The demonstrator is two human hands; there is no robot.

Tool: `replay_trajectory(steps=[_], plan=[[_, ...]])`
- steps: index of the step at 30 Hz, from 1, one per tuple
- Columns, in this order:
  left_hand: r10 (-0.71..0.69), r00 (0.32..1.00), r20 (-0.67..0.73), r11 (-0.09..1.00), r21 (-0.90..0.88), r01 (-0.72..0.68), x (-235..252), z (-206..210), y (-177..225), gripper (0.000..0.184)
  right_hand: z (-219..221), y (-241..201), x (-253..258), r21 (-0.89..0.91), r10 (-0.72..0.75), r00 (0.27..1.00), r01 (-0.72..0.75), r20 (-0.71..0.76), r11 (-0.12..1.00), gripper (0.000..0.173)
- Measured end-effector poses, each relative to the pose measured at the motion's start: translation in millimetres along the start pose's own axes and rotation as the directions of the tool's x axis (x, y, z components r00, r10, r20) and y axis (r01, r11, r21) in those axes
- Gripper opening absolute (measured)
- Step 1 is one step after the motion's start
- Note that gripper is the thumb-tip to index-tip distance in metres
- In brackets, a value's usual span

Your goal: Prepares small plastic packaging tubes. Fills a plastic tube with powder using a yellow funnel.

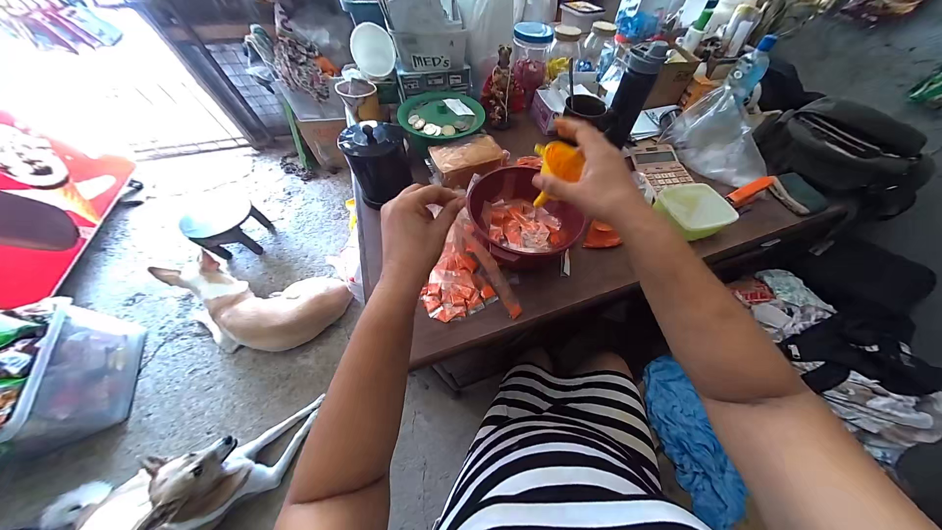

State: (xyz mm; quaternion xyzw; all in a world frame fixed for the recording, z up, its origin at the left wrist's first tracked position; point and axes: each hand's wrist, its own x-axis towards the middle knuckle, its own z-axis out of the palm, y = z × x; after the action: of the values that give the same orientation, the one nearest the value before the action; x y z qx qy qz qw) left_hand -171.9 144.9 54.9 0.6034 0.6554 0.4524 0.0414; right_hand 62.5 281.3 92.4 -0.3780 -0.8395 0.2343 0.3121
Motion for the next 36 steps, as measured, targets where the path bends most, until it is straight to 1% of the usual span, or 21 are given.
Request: replay_trajectory(steps=[2,5,8,10,11,13,15,16,17,20,22,24,25,27,29,30,31,33,34,35,36], plan=[[-0.087,0.996,0.007,0.996,-0.011,0.087,9,-2,-12,0.02,27,27,10,-0.194,0.069,0.994,-0.052,0.084,0.98,0.082],[-0.216,0.976,0.008,0.975,-0.056,0.216,20,1,-29,0.02,63,49,14,-0.396,0.137,0.967,-0.042,0.213,0.917,0.075],[-0.297,0.954,0.033,0.949,-0.098,0.299,29,9,-50,0.021,85,53,16,-0.473,0.164,0.937,0.001,0.308,0.881,0.07],[-0.297,0.953,0.061,0.948,-0.098,0.302,33,16,-65,0.026,89,51,15,-0.443,0.139,0.931,0.026,0.337,0.896,0.073],[-0.297,0.952,0.071,0.948,-0.096,0.302,34,20,-70,0.033,87,50,14,-0.397,0.106,0.937,0.036,0.332,0.917,0.073],[-0.322,0.943,0.082,0.937,-0.117,0.33,31,27,-73,0.054,71,51,11,-0.264,0.014,0.962,0.061,0.274,0.963,0.062],[-0.349,0.935,0.063,0.923,-0.147,0.355,25,31,-72,0.073,45,63,14,-0.195,-0.08,0.99,0.102,0.119,0.975,0.046],[-0.351,0.935,0.043,0.921,-0.161,0.354,22,32,-75,0.078,28,73,16,-0.195,-0.094,0.995,0.098,0.031,0.976,0.039],[-0.343,0.939,0.025,0.923,-0.175,0.342,18,34,-81,0.079,9,86,18,-0.181,-0.064,0.997,0.055,-0.043,0.982,0.034],[-0.291,0.956,-0.034,0.94,-0.195,0.279,12,37,-96,0.074,-45,131,20,-0.181,0.146,0.972,-0.18,-0.186,0.967,0.029],[-0.293,0.954,-0.06,0.94,-0.2,0.276,10,38,-97,0.072,-66,168,21,-0.236,0.302,0.932,-0.344,-0.199,0.909,0.029],[-0.276,0.959,-0.058,0.948,-0.182,0.262,9,37,-99,0.065,-73,199,23,-0.317,0.412,0.897,-0.442,-0.162,0.839,0.028],[-0.247,0.967,-0.063,0.959,-0.158,0.235,8,37,-100,0.054,-72,211,25,-0.369,0.436,0.89,-0.452,-0.13,0.812,0.027],[-0.161,0.985,-0.067,0.983,-0.095,0.155,10,38,-102,0.028,-66,227,29,-0.475,0.446,0.895,-0.398,-0.013,0.785,0.026],[-0.136,0.991,-0.012,0.991,-0.022,0.136,13,36,-107,0.021,-55,239,35,-0.522,0.409,0.908,-0.305,0.094,0.797,0.024],[-0.145,0.989,0.028,0.989,0.008,0.145,14,34,-110,0.019,-49,244,38,-0.529,0.388,0.911,-0.265,0.135,0.806,0.024],[-0.163,0.984,0.071,0.986,0.031,0.161,15,33,-111,0.021,-44,249,42,-0.535,0.373,0.912,-0.233,0.17,0.812,0.027],[-0.218,0.968,0.123,0.975,0.064,0.211,18,29,-110,0.037,-36,255,49,-0.565,0.369,0.903,-0.189,0.222,0.803,0.033],[-0.249,0.96,0.125,0.968,0.076,0.241,19,28,-106,0.043,-35,254,52,-0.592,0.382,0.893,-0.177,0.24,0.786,0.029],[-0.263,0.959,0.108,0.963,0.084,0.255,20,27,-103,0.042,-35,250,54,-0.614,0.396,0.885,-0.174,0.245,0.77,0.022],[-0.249,0.966,0.074,0.966,0.093,0.242,20,26,-100,0.036,-37,244,57,-0.628,0.41,0.88,-0.182,0.239,0.757,0.02]])
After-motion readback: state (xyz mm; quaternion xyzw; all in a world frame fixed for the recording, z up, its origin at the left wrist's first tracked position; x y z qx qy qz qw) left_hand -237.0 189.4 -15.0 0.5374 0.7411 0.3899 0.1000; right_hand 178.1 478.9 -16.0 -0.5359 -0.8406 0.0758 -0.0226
